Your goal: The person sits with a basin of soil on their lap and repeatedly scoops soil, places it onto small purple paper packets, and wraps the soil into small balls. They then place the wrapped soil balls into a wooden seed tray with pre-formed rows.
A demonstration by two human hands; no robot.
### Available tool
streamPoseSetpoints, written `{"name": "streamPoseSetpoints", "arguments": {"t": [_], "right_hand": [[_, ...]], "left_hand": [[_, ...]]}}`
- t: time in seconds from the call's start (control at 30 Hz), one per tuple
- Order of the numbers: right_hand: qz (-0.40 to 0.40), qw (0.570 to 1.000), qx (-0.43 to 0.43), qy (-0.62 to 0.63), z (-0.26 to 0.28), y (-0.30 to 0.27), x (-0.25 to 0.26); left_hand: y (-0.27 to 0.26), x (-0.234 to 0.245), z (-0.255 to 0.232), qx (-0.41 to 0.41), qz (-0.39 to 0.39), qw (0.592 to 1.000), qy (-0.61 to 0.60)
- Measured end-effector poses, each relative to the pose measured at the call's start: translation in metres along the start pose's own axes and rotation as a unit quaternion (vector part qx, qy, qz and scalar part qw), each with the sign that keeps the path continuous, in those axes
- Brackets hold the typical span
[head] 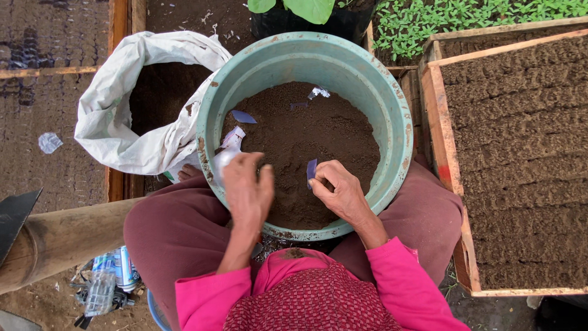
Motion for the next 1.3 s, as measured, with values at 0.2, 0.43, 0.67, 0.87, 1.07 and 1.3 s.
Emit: {"name": "streamPoseSetpoints", "arguments": {"t": [0.2,0.43,0.67,0.87,1.07,1.3], "right_hand": [[0.042,0.994,0.080,-0.062,0.023,-0.004,-0.015],[0.069,0.977,0.157,-0.124,0.026,-0.004,-0.034],[0.043,0.997,0.034,-0.062,-0.020,0.053,-0.067],[0.196,0.938,-0.050,-0.282,-0.086,0.069,-0.152],[0.309,0.873,-0.069,-0.371,-0.116,0.022,-0.154],[0.182,0.955,-0.067,-0.226,-0.077,-0.010,-0.091]], "left_hand": [[-0.035,-0.063,0.003,0.086,0.167,0.974,-0.125],[-0.045,-0.098,0.035,0.231,0.228,0.931,-0.168],[-0.026,-0.076,0.055,0.334,0.152,0.896,-0.248],[-0.006,-0.058,0.064,0.351,0.075,0.861,-0.361],[-0.005,-0.060,0.078,0.377,0.041,0.842,-0.383],[-0.020,-0.074,0.055,0.352,0.089,0.839,-0.405]]}}
Point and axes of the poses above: each hand's wrist, its own y-axis towards the middle knuckle, its own x-axis out of the back of the hand, z = x × y, the point moved 9 cm from there along y, towards the middle knuckle, and after that the axes turned 15 degrees about -z, right-handed, at the moved point
